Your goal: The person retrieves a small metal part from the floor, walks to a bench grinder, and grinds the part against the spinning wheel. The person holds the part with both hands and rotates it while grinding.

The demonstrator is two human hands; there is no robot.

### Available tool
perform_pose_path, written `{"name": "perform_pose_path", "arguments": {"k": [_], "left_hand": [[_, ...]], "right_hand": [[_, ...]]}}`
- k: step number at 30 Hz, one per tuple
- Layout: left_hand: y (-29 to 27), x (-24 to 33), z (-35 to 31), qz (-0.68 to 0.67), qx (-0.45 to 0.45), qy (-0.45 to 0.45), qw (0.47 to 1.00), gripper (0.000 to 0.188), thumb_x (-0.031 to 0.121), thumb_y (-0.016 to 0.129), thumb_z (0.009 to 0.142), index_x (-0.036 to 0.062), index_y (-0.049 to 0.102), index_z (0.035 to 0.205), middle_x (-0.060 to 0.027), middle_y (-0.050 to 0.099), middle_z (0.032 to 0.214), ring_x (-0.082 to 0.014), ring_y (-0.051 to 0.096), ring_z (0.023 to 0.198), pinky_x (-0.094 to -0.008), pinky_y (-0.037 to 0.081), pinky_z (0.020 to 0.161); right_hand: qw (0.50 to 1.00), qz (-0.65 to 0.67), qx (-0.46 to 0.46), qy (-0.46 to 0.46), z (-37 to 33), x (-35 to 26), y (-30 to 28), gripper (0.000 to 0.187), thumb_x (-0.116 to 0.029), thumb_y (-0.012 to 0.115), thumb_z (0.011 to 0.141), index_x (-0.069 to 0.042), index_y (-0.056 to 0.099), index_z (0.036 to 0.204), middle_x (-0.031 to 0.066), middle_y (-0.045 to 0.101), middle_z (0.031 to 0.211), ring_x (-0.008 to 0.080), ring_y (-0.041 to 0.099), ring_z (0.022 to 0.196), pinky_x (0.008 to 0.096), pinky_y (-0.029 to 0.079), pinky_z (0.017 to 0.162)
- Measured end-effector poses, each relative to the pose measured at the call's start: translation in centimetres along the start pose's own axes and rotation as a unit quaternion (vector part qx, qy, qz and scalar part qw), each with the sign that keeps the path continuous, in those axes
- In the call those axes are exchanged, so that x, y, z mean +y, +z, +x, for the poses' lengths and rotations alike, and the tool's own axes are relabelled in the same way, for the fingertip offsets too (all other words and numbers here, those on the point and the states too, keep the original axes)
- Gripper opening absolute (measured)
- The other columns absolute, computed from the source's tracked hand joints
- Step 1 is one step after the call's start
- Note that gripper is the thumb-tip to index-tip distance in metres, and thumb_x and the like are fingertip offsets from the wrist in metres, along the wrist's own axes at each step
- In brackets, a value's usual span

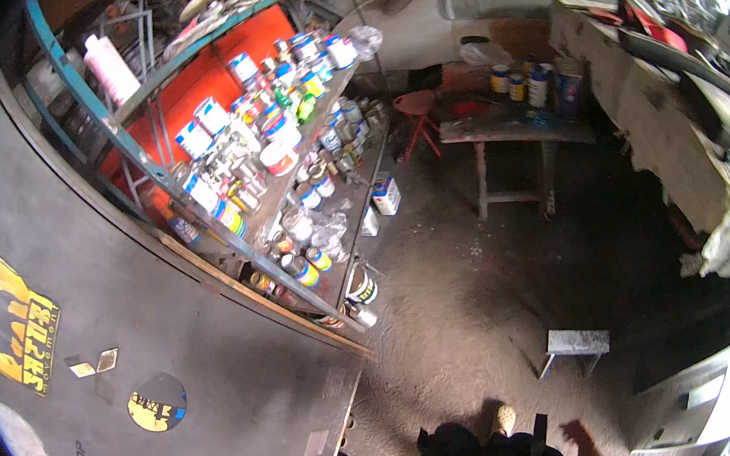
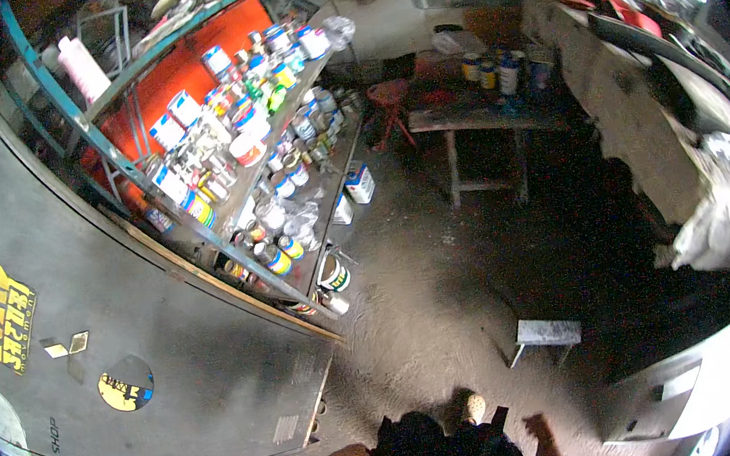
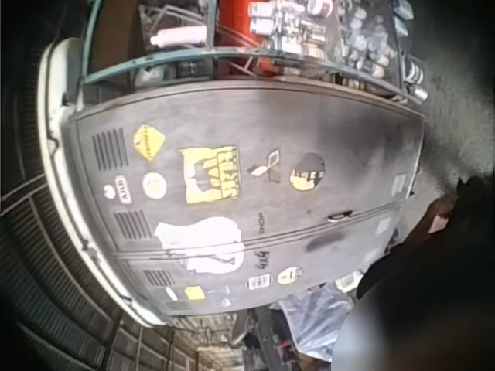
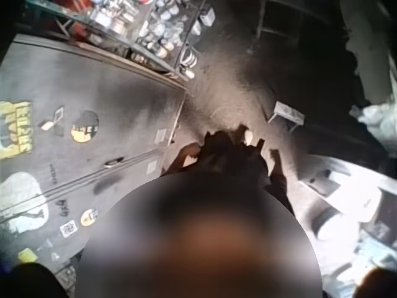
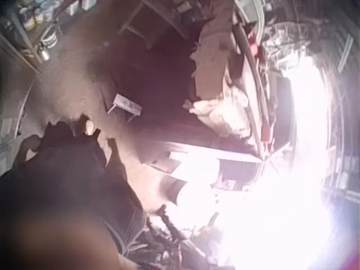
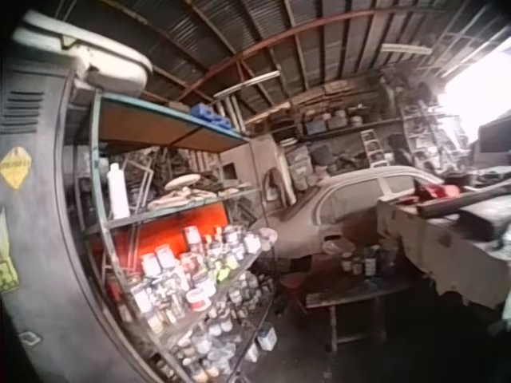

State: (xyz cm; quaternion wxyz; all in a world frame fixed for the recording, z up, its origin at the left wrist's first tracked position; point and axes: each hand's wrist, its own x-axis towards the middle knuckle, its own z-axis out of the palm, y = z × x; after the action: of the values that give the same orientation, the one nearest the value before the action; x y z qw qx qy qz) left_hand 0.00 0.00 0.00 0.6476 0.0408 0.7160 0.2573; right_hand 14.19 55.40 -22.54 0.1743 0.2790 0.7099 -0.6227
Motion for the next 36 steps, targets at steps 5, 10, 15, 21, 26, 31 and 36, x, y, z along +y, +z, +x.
{"name": "perform_pose_path", "arguments": {"k": [5,10,15,21,26,31,36], "left_hand": [[-4.2,2.1,7.8,-0.105,0.195,0.036,0.975,0.044,0.037,0.046,0.088,-0.0020,0.064,0.097,-0.0259,0.064,0.090,-0.0373,0.064,0.084,-0.0444,0.050,0.077],[-12.6,-0.1,15.3,-0.113,0.338,0.111,0.928,0.043,0.038,0.046,0.088,0.0012,0.064,0.101,-0.0237,0.064,0.100,-0.0404,0.059,0.097,-0.0464,0.046,0.085],[-28.4,0.7,15.7,-0.117,0.341,0.072,0.930,0.033,0.035,0.051,0.088,0.0061,0.066,0.094,-0.0196,0.066,0.092,-0.0376,0.061,0.093,-0.0439,0.047,0.083],[-37.0,-2.7,15.5,-0.428,0.362,-0.068,0.825,0.020,0.025,0.057,0.085,0.0092,0.065,0.093,-0.0076,0.063,0.070,-0.0165,0.059,0.053,-0.0331,0.050,0.048],[-44.5,-4.5,17.5,-0.083,0.253,-0.152,0.952,0.028,0.034,0.063,0.078,0.0074,0.068,0.078,-0.0115,0.067,0.072,-0.0238,0.063,0.064,-0.0398,0.049,0.059],[-60.1,-4.8,21.8,0.044,0.465,-0.073,0.881,0.041,0.044,0.061,0.079,0.0044,0.060,0.091,-0.0153,0.062,0.085,-0.0322,0.061,0.074,-0.0408,0.049,0.069],[-79.4,6.0,22.0,0.184,0.464,-0.099,0.861,0.037,0.017,0.070,0.072,0.0024,0.055,0.103,-0.0264,0.046,0.122,-0.0419,0.048,0.112,-0.0453,0.042,0.095]], "right_hand": [[0.904,0.401,-0.084,-0.119,17.6,-14.6,-4.3,0.017,-0.018,0.061,0.077,-0.002,0.057,0.075,0.0093,0.059,0.062,0.0220,0.058,0.047,0.0332,0.044,0.037],[0.980,-0.091,0.115,-0.136,32.1,-28.6,1.0,0.015,-0.019,0.063,0.076,-0.005,0.057,0.076,0.0078,0.057,0.059,0.0181,0.057,0.048,0.0323,0.045,0.041],[0.982,-0.157,-0.075,-0.073,34.3,-33.6,15.2,0.026,-0.031,0.061,0.082,-0.005,0.062,0.081,0.0084,0.062,0.067,0.0201,0.060,0.055,0.0341,0.047,0.049],[0.979,0.105,-0.171,0.024,39.0,-40.7,15.9,0.038,-0.041,0.057,0.088,-0.004,0.066,0.086,0.0088,0.067,0.075,0.0195,0.062,0.060,0.0315,0.049,0.053],[0.934,0.300,-0.059,0.185,46.7,-40.2,8.6,0.033,-0.037,0.060,0.087,-0.004,0.062,0.088,0.0079,0.064,0.071,0.0152,0.060,0.054,0.0245,0.046,0.043],[0.957,0.054,-0.045,0.281,50.5,-40.8,8.6,0.031,-0.036,0.060,0.086,-0.005,0.061,0.082,0.0065,0.062,0.068,0.0155,0.058,0.055,0.0277,0.044,0.046],[0.955,-0.147,-0.088,0.242,58.6,-43.2,11.0,0.031,-0.035,0.060,0.085,-0.006,0.060,0.076,0.0051,0.059,0.066,0.0158,0.056,0.055,0.0309,0.043,0.050]]}}
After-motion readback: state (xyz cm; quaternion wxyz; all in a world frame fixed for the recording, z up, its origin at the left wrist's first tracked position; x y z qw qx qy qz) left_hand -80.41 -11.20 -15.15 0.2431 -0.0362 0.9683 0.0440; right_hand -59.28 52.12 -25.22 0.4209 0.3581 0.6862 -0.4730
